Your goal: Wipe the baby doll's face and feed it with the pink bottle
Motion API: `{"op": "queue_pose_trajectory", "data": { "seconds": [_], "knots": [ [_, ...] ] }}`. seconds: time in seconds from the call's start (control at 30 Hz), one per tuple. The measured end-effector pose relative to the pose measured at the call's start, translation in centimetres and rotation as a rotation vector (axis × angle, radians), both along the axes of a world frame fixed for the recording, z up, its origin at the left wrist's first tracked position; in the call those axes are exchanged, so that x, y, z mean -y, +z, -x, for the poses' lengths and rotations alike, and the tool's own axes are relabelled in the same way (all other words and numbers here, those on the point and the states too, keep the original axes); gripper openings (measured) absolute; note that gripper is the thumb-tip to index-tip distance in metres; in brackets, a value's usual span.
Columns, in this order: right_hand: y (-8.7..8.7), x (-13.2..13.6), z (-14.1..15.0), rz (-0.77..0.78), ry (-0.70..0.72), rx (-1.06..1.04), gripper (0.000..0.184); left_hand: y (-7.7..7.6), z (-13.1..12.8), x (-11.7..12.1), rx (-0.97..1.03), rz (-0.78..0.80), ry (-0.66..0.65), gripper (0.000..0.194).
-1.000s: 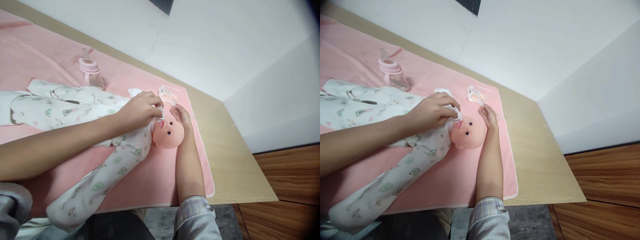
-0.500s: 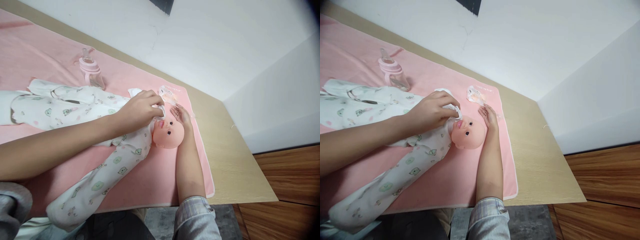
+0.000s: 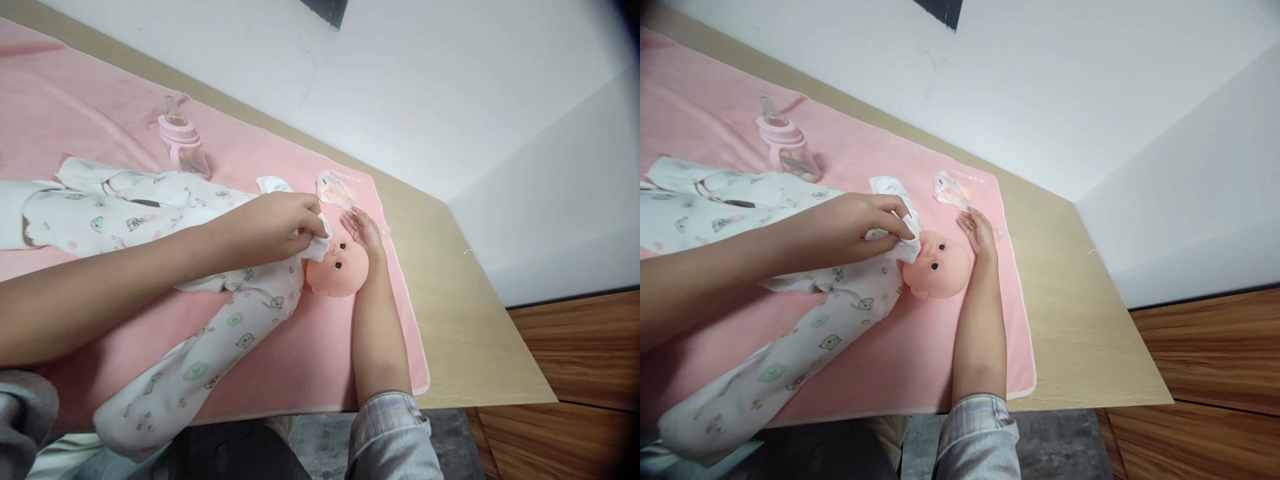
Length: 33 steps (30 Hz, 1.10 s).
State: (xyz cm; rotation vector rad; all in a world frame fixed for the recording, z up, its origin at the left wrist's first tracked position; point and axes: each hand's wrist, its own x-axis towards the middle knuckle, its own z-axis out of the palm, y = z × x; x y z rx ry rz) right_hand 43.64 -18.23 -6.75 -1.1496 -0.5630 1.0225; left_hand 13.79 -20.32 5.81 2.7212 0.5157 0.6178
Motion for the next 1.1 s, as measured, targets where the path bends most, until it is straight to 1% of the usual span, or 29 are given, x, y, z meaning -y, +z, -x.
{"op": "queue_pose_trajectory", "data": {
  "seconds": [0.2,0.4,0.57,0.67,0.87,1.0,1.1],
  "knots": [
    [0.0,0.0,0.0,-0.008,0.009,-0.006,0.009,-0.6,-0.4,-0.2,0.021,-0.044,-0.016,0.039],
    [0.0,0.0,-0.1,-0.026,0.009,0.011,0.009,-1.0,-0.7,-0.5,0.041,-0.073,-0.037,0.038],
    [0.0,0.0,0.0,-0.025,0.017,0.02,0.01,-1.2,-0.8,-0.6,0.063,-0.085,-0.025,0.038],
    [0.0,0.0,-0.1,-0.023,0.019,0.02,0.01,-1.1,-0.8,-0.7,0.061,-0.088,-0.026,0.039],
    [-0.5,0.0,-0.2,-0.038,0.033,0.007,0.012,-0.6,-0.1,-0.9,0.04,-0.064,-0.015,0.039],
    [-0.6,0.0,-0.3,-0.034,0.025,0.019,0.014,-0.6,0.3,-1.2,-0.004,-0.046,-0.053,0.039],
    [-0.5,-0.1,-0.3,-0.019,0.018,0.008,0.012,-0.7,0.3,-1.2,-0.026,-0.014,-0.073,0.042]
  ]
}}
